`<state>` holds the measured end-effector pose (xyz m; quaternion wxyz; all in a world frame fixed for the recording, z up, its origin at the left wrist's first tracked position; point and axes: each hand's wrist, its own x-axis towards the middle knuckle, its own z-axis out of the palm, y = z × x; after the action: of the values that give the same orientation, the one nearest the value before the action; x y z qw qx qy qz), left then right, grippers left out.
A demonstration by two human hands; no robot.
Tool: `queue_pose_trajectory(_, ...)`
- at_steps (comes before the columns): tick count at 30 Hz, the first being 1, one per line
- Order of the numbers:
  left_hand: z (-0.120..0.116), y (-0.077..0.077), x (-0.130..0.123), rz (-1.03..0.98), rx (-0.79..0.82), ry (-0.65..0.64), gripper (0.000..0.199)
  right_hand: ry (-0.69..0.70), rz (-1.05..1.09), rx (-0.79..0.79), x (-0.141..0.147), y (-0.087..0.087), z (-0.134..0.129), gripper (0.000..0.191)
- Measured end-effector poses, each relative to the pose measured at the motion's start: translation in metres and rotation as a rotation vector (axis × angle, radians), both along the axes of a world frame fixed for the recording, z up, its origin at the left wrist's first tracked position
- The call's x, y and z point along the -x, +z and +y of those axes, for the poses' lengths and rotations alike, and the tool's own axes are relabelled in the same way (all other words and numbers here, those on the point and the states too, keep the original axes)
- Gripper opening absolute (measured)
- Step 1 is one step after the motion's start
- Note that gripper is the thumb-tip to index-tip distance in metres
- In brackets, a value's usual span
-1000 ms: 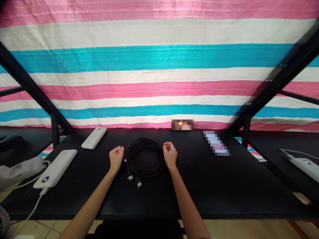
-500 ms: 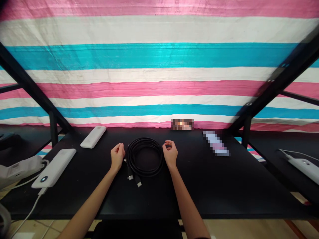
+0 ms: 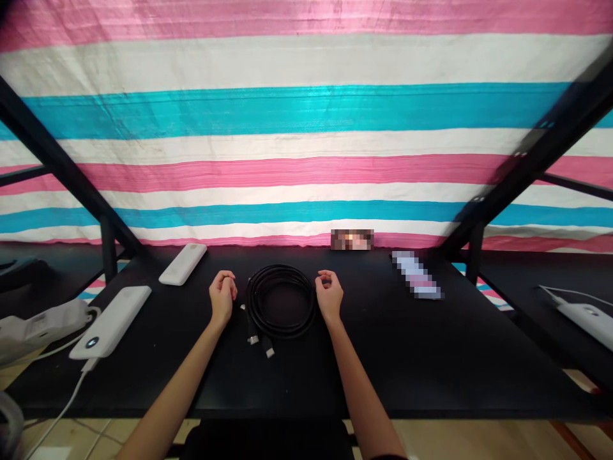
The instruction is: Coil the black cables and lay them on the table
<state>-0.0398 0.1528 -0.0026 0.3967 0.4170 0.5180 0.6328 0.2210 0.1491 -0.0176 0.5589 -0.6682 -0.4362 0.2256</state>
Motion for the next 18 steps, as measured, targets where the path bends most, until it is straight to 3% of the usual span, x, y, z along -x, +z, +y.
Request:
queue_pose_trajectory(13,-0.004,-0.007,-0.012,0.211,-0.082,-0.053,0.028,0.025,-0.051,0.03,-0.002,-0.004,0.002,0.018)
queue_pose_trajectory(18,-0.015,0.005,-0.013,0.403,-0.212,0.017,0.026,0.037,-0.07,0.042,-0.003,-0.007,0.004,0.018)
